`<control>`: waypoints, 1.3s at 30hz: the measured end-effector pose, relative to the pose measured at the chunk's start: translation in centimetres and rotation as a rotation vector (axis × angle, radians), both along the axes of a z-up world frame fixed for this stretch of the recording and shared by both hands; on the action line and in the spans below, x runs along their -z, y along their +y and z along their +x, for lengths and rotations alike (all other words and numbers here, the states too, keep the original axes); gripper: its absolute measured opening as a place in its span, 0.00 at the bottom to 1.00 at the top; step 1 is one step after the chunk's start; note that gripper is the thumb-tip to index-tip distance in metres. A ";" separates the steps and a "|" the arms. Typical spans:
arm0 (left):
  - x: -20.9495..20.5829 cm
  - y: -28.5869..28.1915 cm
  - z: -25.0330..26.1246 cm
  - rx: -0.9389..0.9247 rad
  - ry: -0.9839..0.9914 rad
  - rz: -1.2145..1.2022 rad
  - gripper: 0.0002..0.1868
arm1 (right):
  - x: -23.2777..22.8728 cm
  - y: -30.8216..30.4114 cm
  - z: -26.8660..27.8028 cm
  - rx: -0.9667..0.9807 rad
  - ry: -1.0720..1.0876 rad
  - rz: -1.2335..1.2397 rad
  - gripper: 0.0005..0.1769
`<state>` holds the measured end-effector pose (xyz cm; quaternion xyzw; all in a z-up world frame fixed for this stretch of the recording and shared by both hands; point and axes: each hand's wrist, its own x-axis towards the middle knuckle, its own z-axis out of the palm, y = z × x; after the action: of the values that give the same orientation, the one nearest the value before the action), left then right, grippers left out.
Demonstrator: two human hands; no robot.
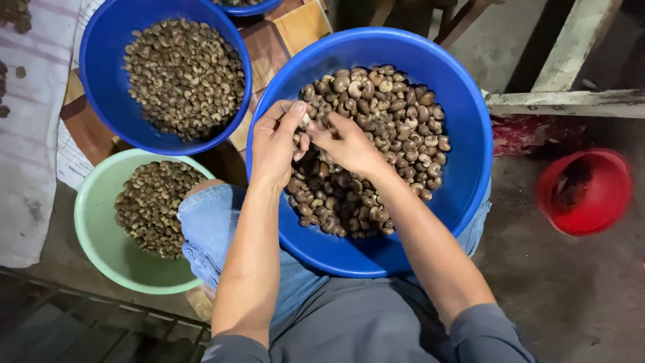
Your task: Sorting raw cashews by hand from a large blue basin into other containers.
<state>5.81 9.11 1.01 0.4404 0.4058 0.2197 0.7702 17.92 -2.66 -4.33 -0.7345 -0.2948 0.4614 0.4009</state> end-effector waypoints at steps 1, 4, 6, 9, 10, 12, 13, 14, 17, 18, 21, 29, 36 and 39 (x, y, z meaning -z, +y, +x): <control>0.2 -0.1 -0.1 -0.019 0.019 -0.002 0.10 | -1.1 -1.1 -0.8 0.195 0.420 0.095 0.24; -0.3 -1.3 0.9 -0.033 0.086 0.023 0.08 | 3.7 -3.9 -2.6 0.475 0.866 0.287 0.16; 1.7 -2.3 1.3 0.021 0.137 0.109 0.09 | 1.5 -3.8 -3.4 0.565 0.997 0.232 0.18; 1.4 -5.8 1.4 0.159 0.190 0.413 0.08 | 3.5 -4.4 -4.6 0.806 1.206 0.201 0.18; 0.7 -7.4 1.1 0.232 0.190 0.632 0.06 | 5.0 -4.7 -5.0 0.950 1.281 0.222 0.17; 0.5 -8.7 1.4 0.287 0.130 0.864 0.03 | 9.4 -5.7 -4.5 0.983 1.292 0.282 0.19; 0.5 -9.5 1.5 0.319 0.072 1.084 0.02 | 11.7 -6.3 -4.4 1.004 1.301 0.318 0.21; 0.4 -10.2 1.4 0.337 0.065 1.091 0.02 | 8.6 -6.2 -4.4 1.017 1.306 0.334 0.21; -0.4 -12.1 1.4 0.368 -0.101 1.134 0.05 | 4.4 -7.6 -4.6 1.004 1.394 0.357 0.21; -1.0 -12.7 1.5 0.294 -0.163 1.069 0.04 | 6.5 -8.9 -4.8 1.008 1.388 0.361 0.19; -2.1 -12.4 1.0 0.184 -0.170 1.002 0.05 | 2.1 -11.9 -3.1 0.965 1.336 0.350 0.17; 0.8 -12.9 1.8 0.389 0.208 1.064 0.04 | -1.9 -29.5 4.5 0.949 1.038 0.570 0.20; 7.5 -19.7 8.0 0.722 0.171 1.421 0.18 | 9.4 -42.6 6.9 1.460 0.767 0.507 0.20; 8.6 -21.2 9.4 0.736 0.272 1.629 0.15 | 18.4 -47.6 6.3 1.634 0.847 0.392 0.18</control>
<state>15.16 -12.09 -7.58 0.9734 0.0454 0.1247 0.1869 24.21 -50.24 -22.75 -0.4043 0.4101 0.2081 0.7906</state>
